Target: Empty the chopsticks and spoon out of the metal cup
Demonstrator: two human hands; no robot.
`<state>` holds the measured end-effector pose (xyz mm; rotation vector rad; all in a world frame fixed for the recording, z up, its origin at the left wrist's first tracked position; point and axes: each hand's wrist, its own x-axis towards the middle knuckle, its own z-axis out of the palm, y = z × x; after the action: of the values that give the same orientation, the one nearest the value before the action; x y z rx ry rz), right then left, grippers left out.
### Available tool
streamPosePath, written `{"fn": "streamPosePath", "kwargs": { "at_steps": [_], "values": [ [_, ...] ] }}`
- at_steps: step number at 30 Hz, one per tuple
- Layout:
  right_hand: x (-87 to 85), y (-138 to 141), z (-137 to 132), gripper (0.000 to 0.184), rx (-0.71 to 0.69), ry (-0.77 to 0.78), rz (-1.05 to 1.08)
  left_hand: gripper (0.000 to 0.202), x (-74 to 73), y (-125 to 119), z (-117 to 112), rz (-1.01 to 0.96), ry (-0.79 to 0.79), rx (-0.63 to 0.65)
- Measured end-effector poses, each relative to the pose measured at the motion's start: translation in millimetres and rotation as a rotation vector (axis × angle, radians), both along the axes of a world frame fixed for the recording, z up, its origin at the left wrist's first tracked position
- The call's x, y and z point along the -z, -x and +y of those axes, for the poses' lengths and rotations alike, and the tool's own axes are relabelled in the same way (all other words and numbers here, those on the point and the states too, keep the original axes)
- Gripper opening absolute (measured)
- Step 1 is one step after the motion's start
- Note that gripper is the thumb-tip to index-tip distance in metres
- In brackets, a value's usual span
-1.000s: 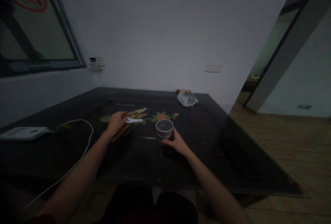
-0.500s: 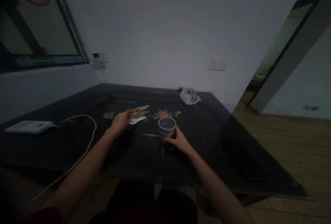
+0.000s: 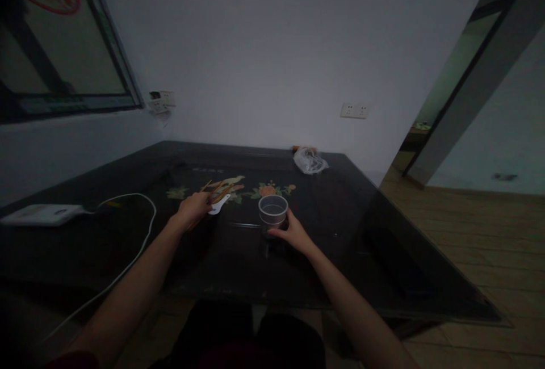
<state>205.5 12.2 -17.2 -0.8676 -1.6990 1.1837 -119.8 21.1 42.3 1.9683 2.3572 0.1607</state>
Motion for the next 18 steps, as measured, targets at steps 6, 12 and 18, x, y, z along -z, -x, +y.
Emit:
{"fn": "streamPosePath", "kwargs": {
  "at_steps": [6, 12, 18],
  "values": [
    [1.1, -2.2, 1.5, 0.082, 0.013, -0.04, -0.029, 0.026, -3.2, 0.3, -1.3, -0.005, 0.024, -0.006],
    [0.7, -1.9, 1.0, 0.081, -0.002, -0.021, -0.025, 0.027, -2.8, 4.2, 0.1, -0.015, 0.045, -0.015],
    [-2.9, -1.4, -1.9, 0.082, -0.001, -0.018, -0.028, 0.029, -6.7, 4.2, -1.3, -0.011, 0.079, -0.027]
  ]
}}
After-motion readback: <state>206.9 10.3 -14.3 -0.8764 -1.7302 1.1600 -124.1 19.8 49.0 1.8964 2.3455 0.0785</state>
